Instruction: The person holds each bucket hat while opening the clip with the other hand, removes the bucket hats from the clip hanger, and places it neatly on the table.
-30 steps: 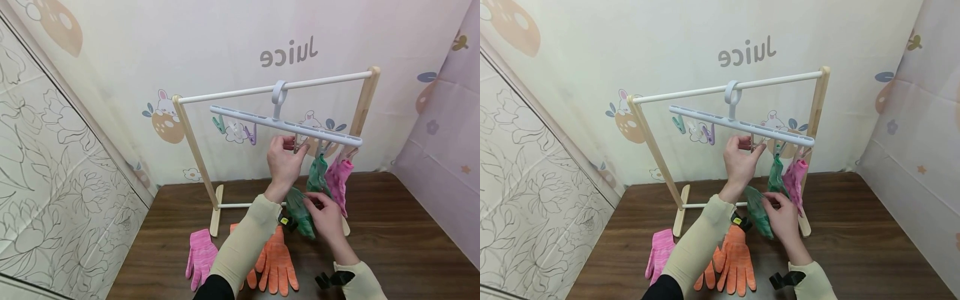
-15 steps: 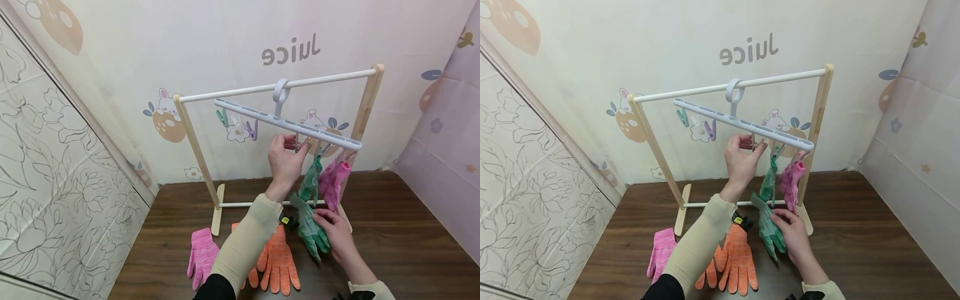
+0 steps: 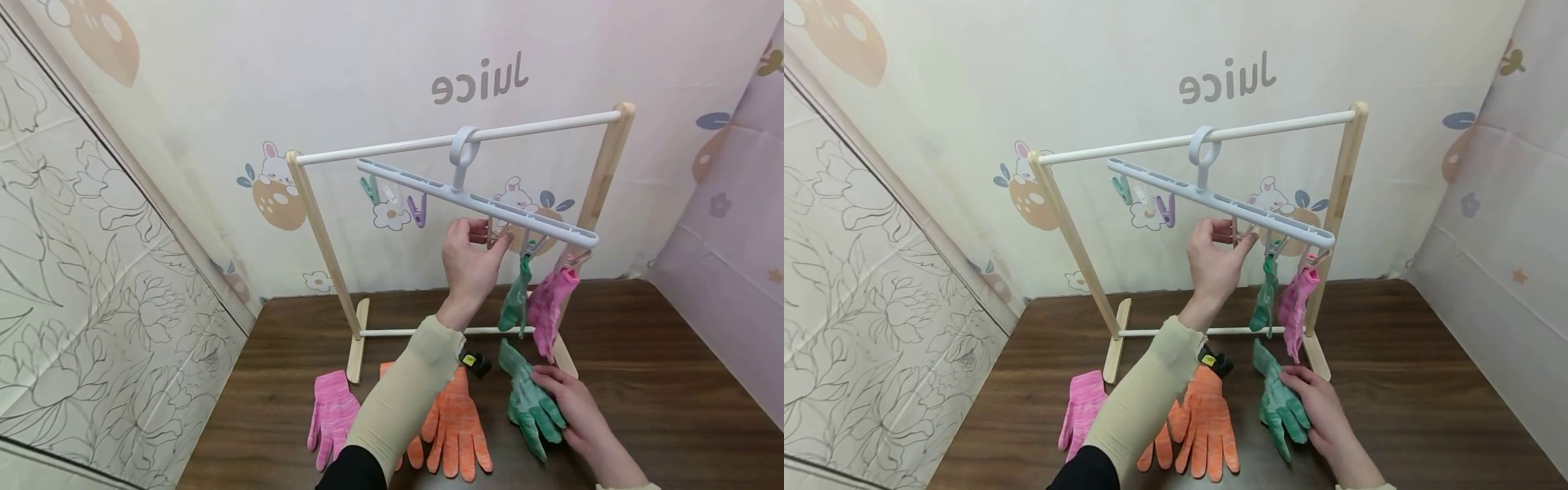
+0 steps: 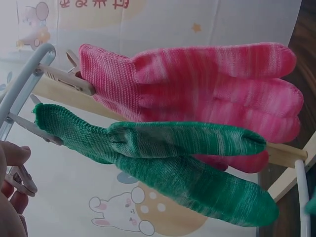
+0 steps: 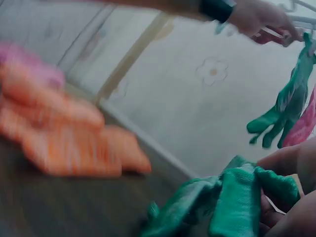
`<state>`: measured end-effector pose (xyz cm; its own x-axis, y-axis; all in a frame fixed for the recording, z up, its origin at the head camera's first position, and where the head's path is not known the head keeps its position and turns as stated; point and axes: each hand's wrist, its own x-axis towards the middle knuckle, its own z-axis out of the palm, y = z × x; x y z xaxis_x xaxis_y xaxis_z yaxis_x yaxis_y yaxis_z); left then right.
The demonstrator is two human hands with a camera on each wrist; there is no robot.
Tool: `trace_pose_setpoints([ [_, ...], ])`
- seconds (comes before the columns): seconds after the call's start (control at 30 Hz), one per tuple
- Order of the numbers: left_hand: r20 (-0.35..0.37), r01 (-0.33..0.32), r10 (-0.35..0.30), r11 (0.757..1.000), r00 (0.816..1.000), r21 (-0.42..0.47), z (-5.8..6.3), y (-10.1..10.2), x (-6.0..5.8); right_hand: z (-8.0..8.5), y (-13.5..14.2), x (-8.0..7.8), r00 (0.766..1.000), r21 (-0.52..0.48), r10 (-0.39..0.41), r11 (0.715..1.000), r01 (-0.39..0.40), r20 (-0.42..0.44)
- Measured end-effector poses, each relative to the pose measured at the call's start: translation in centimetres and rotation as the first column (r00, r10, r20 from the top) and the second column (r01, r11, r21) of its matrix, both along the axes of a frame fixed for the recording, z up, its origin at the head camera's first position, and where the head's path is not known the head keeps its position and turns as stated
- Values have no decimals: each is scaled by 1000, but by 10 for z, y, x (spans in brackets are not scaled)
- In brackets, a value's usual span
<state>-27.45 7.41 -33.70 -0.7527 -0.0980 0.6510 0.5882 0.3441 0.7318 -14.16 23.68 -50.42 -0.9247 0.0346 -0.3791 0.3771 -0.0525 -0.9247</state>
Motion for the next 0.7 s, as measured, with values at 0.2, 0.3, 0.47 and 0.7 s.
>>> trace_pose_setpoints([
  [0.2, -26, -8, 7, 1000, 1000, -18, 1, -1, 0, -8, 13, 0, 995, 460, 95, 884, -81, -7],
  [0.3, -21, -6, 6, 1000, 1000, -21, 1, -1, 0, -12, 17, 2, 990, 587, 141, 803, -104, -17],
  [0.47, -11, -9, 8, 1000, 1000, -28, -2, -2, -1, -15, 18, 6, 974, 726, 224, 676, -126, -40],
  [0.7, -14, -12, 12, 999, 1000, -34, -2, -1, -1, -15, 10, 10, 966, 776, 252, 621, -112, -62],
])
